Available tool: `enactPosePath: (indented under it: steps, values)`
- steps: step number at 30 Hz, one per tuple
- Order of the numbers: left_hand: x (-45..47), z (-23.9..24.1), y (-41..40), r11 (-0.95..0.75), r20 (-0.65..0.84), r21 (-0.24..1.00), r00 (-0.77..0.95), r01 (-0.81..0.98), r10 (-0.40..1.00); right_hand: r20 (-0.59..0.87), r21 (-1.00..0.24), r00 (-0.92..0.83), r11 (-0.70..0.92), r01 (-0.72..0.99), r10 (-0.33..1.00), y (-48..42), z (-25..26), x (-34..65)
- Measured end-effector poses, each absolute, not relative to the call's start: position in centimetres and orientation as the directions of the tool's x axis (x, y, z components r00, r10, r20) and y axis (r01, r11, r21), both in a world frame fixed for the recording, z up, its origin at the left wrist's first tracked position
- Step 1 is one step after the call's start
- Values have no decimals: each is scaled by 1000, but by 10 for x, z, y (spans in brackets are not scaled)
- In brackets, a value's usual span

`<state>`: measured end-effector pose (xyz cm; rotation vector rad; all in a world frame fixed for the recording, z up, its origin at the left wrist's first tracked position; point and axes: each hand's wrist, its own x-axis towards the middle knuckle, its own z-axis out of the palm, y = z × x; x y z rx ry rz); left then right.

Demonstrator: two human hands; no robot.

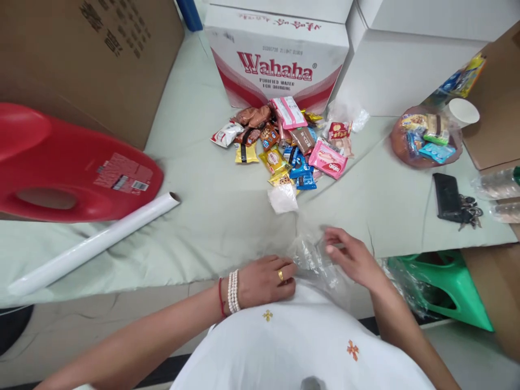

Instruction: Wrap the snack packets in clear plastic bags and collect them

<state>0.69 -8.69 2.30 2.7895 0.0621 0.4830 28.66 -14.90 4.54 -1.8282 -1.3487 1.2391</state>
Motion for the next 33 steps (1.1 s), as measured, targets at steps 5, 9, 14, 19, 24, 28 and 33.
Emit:
enactPosePath:
  steps: [5,9,14,19,24,28,33]
  values:
    - [3,25,-88,-865,166,476,949,162,269,-214,-804,141,-256,536,967,-108,26,262]
    - [0,30,-81,-596,-12,652,792,469,610,-305,-905,167,-340,256,938,-100,22,265]
    - [22,31,-65,-404,-197,469,539,785,819,-457,-877,140,-471,95,879,-104,26,274]
    - [43,32,-71,-560,269,408,491,721,829,-505,-854,148,-517,61,850,-109,27,280]
    - [78,48,-75,-622,360,725,609,294,707,-499,-862,132,-506,25,856,-112,31,278]
    - [110,49,-65,-239,68,920,473,310,878,-455,-884,123,-464,61,882,-113,31,276]
    - [126,34,-54,226,-246,969,425,98,871,-439,-880,149,-457,127,886,-116,30,277]
